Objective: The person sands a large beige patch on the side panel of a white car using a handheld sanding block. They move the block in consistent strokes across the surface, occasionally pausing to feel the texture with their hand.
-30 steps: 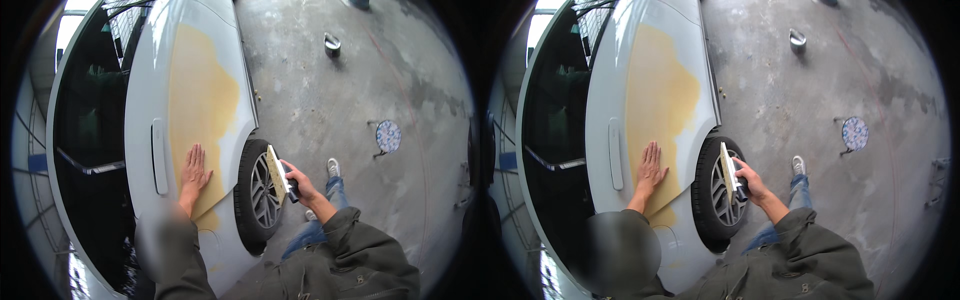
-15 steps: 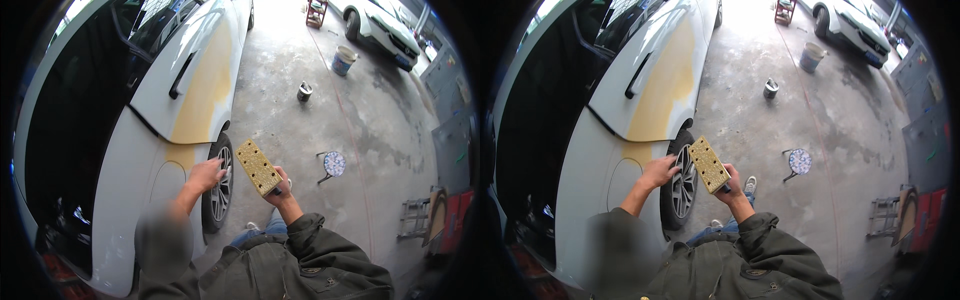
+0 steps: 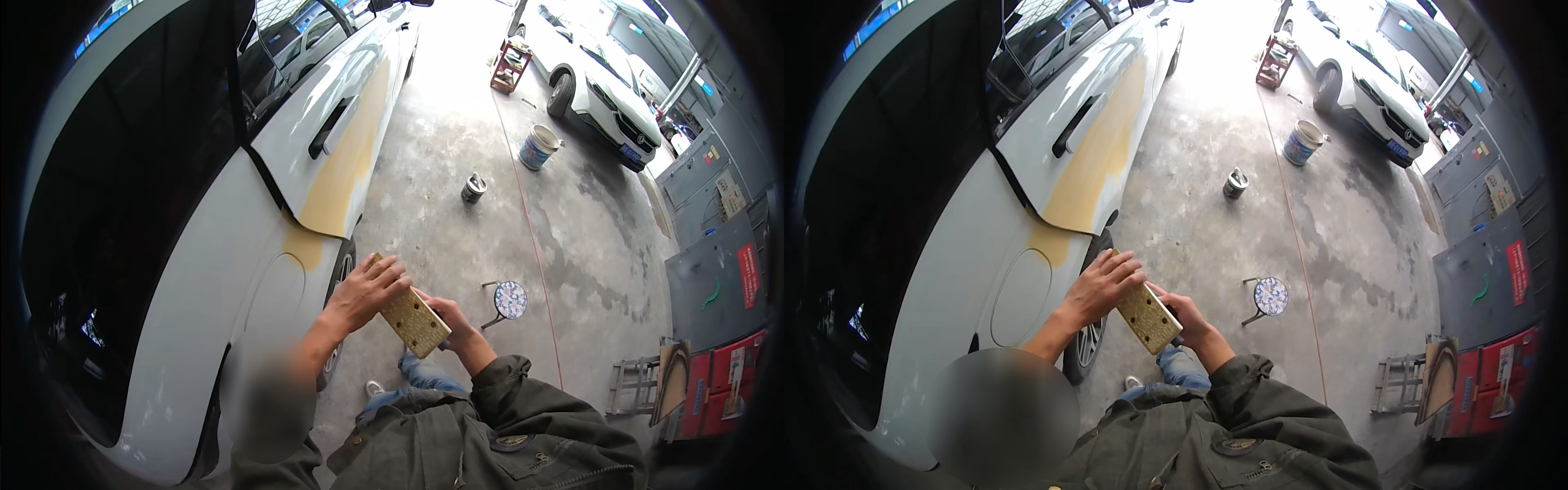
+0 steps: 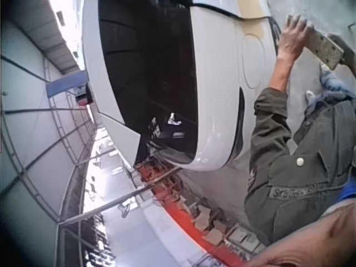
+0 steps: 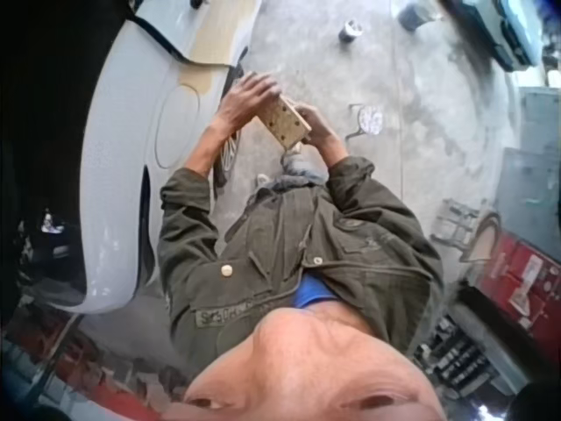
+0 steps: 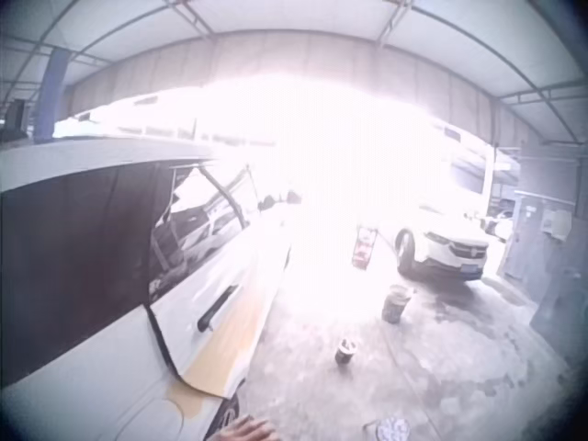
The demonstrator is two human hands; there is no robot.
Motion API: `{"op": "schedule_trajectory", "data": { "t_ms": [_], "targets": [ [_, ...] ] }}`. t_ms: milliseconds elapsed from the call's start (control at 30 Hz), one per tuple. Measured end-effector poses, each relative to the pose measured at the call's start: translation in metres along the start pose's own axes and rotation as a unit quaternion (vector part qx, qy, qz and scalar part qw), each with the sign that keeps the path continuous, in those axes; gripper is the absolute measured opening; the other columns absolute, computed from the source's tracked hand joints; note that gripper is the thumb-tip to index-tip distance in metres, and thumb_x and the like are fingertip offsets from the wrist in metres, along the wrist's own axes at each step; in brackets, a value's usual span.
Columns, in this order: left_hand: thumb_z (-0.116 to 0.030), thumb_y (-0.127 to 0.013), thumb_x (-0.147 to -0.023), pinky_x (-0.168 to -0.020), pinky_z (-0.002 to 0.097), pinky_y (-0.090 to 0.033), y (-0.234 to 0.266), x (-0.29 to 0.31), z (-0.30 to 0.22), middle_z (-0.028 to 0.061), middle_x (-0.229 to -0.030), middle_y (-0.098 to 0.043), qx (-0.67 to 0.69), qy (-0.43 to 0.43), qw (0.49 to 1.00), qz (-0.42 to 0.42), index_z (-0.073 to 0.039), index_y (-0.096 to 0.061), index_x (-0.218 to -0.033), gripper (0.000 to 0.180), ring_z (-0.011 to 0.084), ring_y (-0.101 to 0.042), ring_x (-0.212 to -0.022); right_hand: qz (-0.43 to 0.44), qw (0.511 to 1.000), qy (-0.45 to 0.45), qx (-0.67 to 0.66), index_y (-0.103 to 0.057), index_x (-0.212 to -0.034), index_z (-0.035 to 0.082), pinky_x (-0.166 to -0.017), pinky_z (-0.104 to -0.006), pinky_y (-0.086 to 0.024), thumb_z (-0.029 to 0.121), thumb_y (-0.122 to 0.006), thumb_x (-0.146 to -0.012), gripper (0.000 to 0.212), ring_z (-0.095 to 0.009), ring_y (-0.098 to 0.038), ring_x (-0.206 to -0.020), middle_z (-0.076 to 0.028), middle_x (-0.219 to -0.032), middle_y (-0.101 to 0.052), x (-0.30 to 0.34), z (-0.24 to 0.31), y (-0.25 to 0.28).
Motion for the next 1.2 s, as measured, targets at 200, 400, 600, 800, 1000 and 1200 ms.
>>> {"op": "schedule_trajectory", "data": {
  "t_ms": [200, 400, 600, 800, 1000, 1200],
  "targets": [
    [-0.017, -0.078, -0.083, -0.122, 0.0493, -0.033, 0.058, 0.0, 0.057, 0.0107, -0.162, -0.037, 0.005, 0.088, 0.993, 0.073, -0.02, -0.047, -0.149, 0.073, 0.0307, -0.034, -0.151, -0.03, 0.997, -0.03, 0.061, -0.036, -0.157, 0.002, -0.09, -0.0304, -0.054, 0.019, -0.05, -0.096, 0.065, -0.017, -0.068, -0.104, -0.014, -0.132, -0.063, -0.033, 0.014, 0.0],
    [-0.031, -0.075, -0.089, -0.125, 0.0486, -0.027, 0.121, -0.009, 0.194, 0.014, -0.163, -0.035, -0.21, 0.181, 0.961, -0.011, -0.01, -0.054, -0.143, 0.062, 0.0296, -0.031, -0.152, -0.232, 0.944, 0.095, 0.216, -0.053, -0.148, 0.004, -0.091, -0.0277, -0.05, 0.015, -0.056, -0.089, 0.06, -0.016, -0.065, -0.106, -0.011, -0.12, -0.069, -0.155, 0.059, 0.018],
    [-0.033, -0.06, -0.098, -0.126, 0.0488, -0.022, 0.129, -0.052, 0.235, 0.0161, -0.159, -0.042, -0.247, 0.168, 0.949, 0.102, -0.006, -0.061, -0.136, 0.047, 0.0297, -0.032, -0.152, -0.258, 0.839, 0.28, 0.389, -0.05, -0.148, 0.004, -0.112, -0.0397, -0.041, 0.025, -0.061, -0.09, 0.063, -0.038, -0.054, -0.13, -0.021, -0.146, -0.051, -0.275, 0.039, -0.028],
    [-0.041, -0.058, -0.096, -0.126, 0.0546, -0.018, 0.127, -0.064, 0.241, 0.021, -0.16, -0.04, -0.276, 0.109, 0.935, 0.196, -0.005, -0.065, -0.13, 0.05, 0.0393, -0.027, -0.154, -0.252, 0.782, 0.368, 0.436, -0.05, -0.146, 0.006, -0.099, -0.0472, -0.053, 0.022, -0.063, -0.087, 0.062, -0.042, -0.058, -0.125, -0.017, -0.153, -0.046, -0.258, 0.036, -0.059],
    [-0.042, -0.053, -0.098, -0.125, 0.0559, -0.018, 0.119, -0.068, 0.243, 0.0202, -0.159, -0.042, -0.274, 0.11, 0.93, 0.221, -0.006, -0.065, -0.131, 0.051, 0.043, -0.027, -0.153, -0.315, 0.757, 0.401, 0.407, -0.055, -0.141, 0.005, -0.103, -0.0474, -0.051, 0.023, -0.058, -0.087, 0.058, -0.043, -0.059, -0.125, -0.023, -0.15, -0.05, -0.358, 0.132, 0.008],
    [-0.037, -0.056, -0.097, -0.125, 0.0551, -0.02, 0.121, -0.069, 0.246, 0.0185, -0.159, -0.042, -0.286, 0.106, 0.928, 0.213, -0.007, -0.065, -0.134, 0.048, 0.0414, -0.028, -0.153, -0.314, 0.764, 0.393, 0.405, -0.048, -0.145, -0.001, -0.109, -0.0447, -0.045, 0.024, -0.059, -0.085, 0.066, -0.042, -0.054, -0.132, -0.024, -0.147, -0.052, -0.353, 0.132, -0.005]
  ]
}}
Point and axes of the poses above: each hand's wrist, its own x-axis away from the middle knuckle, its own y-axis out of the back of the hand, z = x × y, the point moved 4 cm from there along -x, towards the middle knuckle
